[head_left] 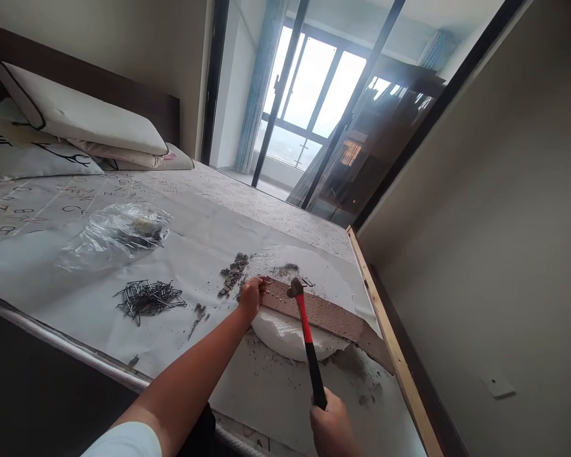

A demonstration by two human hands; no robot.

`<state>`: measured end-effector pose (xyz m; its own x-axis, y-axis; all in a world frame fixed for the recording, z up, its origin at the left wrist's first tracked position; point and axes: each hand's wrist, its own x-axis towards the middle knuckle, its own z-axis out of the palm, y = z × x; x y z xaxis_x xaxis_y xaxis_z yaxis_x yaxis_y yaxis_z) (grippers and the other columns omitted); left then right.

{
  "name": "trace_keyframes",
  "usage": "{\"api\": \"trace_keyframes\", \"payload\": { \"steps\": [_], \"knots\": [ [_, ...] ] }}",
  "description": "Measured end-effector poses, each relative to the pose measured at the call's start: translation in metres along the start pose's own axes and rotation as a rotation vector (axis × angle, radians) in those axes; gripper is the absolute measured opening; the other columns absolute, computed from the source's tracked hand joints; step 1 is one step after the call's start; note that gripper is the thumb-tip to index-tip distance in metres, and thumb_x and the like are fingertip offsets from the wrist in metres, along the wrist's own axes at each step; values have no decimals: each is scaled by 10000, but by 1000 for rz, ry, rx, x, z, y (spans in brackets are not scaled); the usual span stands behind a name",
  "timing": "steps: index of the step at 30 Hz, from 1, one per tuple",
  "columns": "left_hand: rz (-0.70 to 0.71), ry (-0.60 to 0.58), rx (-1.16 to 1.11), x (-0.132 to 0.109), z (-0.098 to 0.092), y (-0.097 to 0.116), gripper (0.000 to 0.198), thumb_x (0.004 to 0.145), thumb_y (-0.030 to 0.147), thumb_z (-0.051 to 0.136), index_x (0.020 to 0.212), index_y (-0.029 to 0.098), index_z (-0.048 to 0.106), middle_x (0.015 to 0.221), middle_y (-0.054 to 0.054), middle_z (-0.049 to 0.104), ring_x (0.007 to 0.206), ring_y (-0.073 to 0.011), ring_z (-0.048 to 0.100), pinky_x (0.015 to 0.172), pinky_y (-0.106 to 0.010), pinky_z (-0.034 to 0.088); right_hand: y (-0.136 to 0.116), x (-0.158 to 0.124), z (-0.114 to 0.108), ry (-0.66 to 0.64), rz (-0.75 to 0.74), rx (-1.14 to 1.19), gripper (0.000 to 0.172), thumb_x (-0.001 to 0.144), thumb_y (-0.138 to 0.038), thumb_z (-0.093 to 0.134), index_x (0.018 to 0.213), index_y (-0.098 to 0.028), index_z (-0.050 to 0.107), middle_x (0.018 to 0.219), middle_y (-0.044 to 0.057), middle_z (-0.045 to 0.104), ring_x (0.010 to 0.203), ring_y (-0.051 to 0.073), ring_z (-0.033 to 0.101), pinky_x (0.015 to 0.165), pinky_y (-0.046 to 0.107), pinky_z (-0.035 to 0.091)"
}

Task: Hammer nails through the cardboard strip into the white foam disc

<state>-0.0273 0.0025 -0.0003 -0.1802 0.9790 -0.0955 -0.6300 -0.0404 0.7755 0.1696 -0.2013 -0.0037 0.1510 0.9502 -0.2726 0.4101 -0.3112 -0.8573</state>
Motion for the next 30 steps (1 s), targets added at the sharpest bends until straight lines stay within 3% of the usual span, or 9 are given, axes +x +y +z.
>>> {"api": "trace_keyframes", "payload": {
  "steps": [4, 8, 11, 14, 17, 20, 25, 30],
  "knots": [
    [-1, -48, -71, -3, -8, 18, 143, 644, 246, 518, 751, 152, 515, 598, 12, 521, 512, -76, 457, 504, -219, 385, 0, 2, 0, -178, 154, 289, 138, 550, -220, 441, 567, -242, 306, 339, -116, 289, 262, 56, 224, 295, 205, 178],
    [66, 11, 10, -6, -31, 53, 206, 639, 288, 534, 786, 143, 538, 592, 20, 503, 496, -71, 435, 467, -204, 350, -6, 5, 0, -309, 188, 442, 143, 492, -270, 415, 584, -251, 307, 302, -127, 311, 212, 65, 226, 242, 213, 206],
    [113, 74, 311, -11, -57, 78, 222, 632, 316, 529, 763, 142, 566, 553, 33, 486, 449, -68, 391, 434, -201, 307, -9, 7, 0, -389, 210, 549, 183, 473, -295, 419, 622, -250, 323, 314, -134, 322, 217, 76, 263, 241, 217, 245],
    [100, 50, 806, -19, -87, 93, 226, 608, 357, 559, 682, 148, 604, 511, 33, 498, 435, -78, 390, 438, -207, 292, -10, 7, -2, -457, 228, 648, 214, 478, -296, 451, 647, -246, 330, 334, -140, 334, 231, 66, 275, 256, 206, 248],
    [-6, -148, 1348, -28, -116, 98, 154, 519, 311, 642, 530, 161, 609, 471, 17, 529, 477, -114, 456, 490, -222, 316, -8, 7, -4, -522, 250, 726, 236, 491, -283, 495, 655, -243, 330, 344, -141, 343, 241, 57, 279, 271, 198, 240],
    [-93, -246, 1651, -37, -138, 101, 147, 452, 190, 656, 376, 169, 532, 383, 12, 471, 500, -151, 489, 540, -244, 336, -6, 8, -7, -563, 263, 799, 257, 499, -275, 523, 666, -241, 332, 341, -146, 326, 244, 48, 261, 286, 190, 219],
    [-149, -169, 1753, -44, -162, 110, 237, 408, 103, 631, 290, 175, 438, 319, 15, 380, 526, -189, 513, 597, -283, 378, -4, 9, -14, -627, 264, 918, 251, 538, -257, 534, 692, -237, 336, 367, -148, 288, 255, 27, 204, 314, 179, 160],
    [-145, -95, 1787, -45, -167, 105, 212, 440, 183, 644, 333, 184, 461, 353, 21, 367, 588, -208, 531, 674, -326, 406, -8, 11, -19, -662, 261, 996, 255, 544, -232, 539, 697, -230, 335, 387, -149, 261, 270, 15, 174, 331, 173, 145]
  ]
}}
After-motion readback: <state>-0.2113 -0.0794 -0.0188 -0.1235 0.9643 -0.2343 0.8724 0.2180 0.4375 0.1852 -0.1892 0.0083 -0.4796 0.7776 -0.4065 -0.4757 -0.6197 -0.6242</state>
